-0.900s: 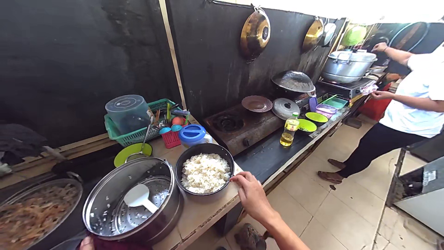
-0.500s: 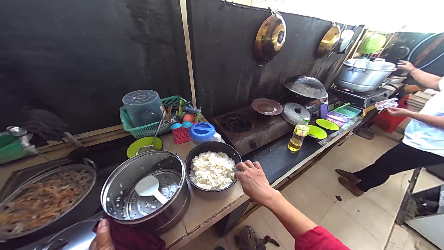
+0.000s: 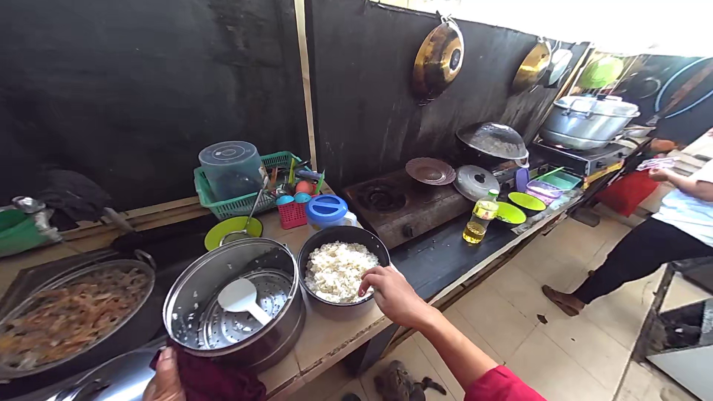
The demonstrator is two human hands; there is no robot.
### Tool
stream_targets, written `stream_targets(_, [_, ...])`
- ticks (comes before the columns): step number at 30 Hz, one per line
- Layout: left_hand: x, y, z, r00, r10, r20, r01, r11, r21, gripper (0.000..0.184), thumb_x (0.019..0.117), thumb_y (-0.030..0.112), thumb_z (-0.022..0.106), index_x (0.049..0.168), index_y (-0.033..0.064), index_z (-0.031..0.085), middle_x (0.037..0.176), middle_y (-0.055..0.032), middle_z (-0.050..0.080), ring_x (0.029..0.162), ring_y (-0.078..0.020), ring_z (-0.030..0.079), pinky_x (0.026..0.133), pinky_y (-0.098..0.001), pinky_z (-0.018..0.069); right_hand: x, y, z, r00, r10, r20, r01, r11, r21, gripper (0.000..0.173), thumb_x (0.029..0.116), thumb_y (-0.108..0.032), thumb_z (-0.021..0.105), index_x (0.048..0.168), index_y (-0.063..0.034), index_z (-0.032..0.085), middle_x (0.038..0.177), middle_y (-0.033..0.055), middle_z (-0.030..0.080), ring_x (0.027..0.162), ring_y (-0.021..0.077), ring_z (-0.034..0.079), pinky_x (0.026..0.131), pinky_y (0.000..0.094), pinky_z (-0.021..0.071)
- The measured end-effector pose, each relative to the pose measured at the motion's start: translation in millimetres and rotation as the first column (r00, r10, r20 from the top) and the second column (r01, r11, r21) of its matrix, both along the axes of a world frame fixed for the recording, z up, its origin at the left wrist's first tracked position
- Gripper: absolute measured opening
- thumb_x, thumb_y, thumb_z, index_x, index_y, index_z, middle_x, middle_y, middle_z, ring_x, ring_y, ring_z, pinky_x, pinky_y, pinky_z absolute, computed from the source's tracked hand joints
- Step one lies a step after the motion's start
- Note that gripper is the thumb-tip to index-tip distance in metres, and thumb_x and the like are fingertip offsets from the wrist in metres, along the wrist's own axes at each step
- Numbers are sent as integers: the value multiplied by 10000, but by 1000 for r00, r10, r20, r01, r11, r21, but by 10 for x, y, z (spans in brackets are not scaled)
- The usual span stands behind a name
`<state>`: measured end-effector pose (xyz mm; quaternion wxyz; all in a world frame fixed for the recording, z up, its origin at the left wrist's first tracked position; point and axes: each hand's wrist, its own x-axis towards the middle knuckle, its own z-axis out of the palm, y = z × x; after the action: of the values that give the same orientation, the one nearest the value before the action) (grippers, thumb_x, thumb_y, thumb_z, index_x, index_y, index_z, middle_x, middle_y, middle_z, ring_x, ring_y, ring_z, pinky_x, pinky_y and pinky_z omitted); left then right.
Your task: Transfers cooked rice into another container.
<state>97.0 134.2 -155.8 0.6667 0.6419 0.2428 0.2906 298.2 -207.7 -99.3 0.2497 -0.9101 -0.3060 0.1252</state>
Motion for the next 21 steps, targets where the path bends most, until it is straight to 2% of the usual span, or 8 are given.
stream_targets(2, [2,3,-2,1000,-1,8,1,1000,-8,504,1118,275,215,1422,-93,380,1286,3,590,1167,119,532,1059,-147,427,-14,75,-7,970,118,214,-93,988,-123,260,951,-81,535,1055,-210,736,1288,5,665,1217,245,586,975,518,461])
stream_targets(4, [1,-22,19,1000,12,14,-11,1000,-22,484,1119,266,226,1405,-82,403,1253,19,611,1147,121,548,1044,-145,445,29,130,8,918,248,310,-182,957,-227,180,933,-196,589,1038,-225,732,1310,-1,650,1200,245,589,945,516,461])
stream_targets(7, [2,-27,34,1000,7,17,-6,1000,-23,487,1120,271,217,1402,-76,408,1239,33,618,1141,122,552,1042,-149,450,164,186,54,868,406,286,-316,896,-312,184,936,-338,619,1046,-241,729,1341,-3,626,1201,244,578,931,510,459])
stream_targets(10, [15,-35,31,1000,19,18,-19,1000,-25,476,1119,254,220,1389,-86,415,1228,32,620,1125,121,558,1034,-146,453,296,231,44,821,513,250,-429,844,-321,216,984,-396,619,1028,-219,735,1337,7,630,1188,253,581,930,509,457])
stream_targets(14, [17,-63,46,999,36,-11,-36,999,2,491,1119,267,223,1388,-88,429,1251,8,619,1146,118,551,1046,-147,444,424,225,86,782,595,183,-532,792,-301,225,1004,-377,620,1019,-191,746,1296,25,652,1172,276,588,920,521,457])
stream_targets(18, [3,-44,52,996,45,-74,-41,998,56,550,1120,294,198,1428,-112,402,1362,-91,568,1224,81,516,1093,-172,406,517,99,157,755,634,169,-570,761,-310,172,984,-356,659,1021,-227,767,1277,2,667,1162,260,594,937,519,461])
stream_targets(21, [10,-43,41,997,44,-66,-42,999,33,538,1121,303,202,1415,-89,424,1328,-55,596,1205,81,537,1077,-173,430,592,-5,238,756,638,146,-562,746,-357,145,967,-335,687,999,-229,780,1275,0,674,1148,255,601,933,515,460])
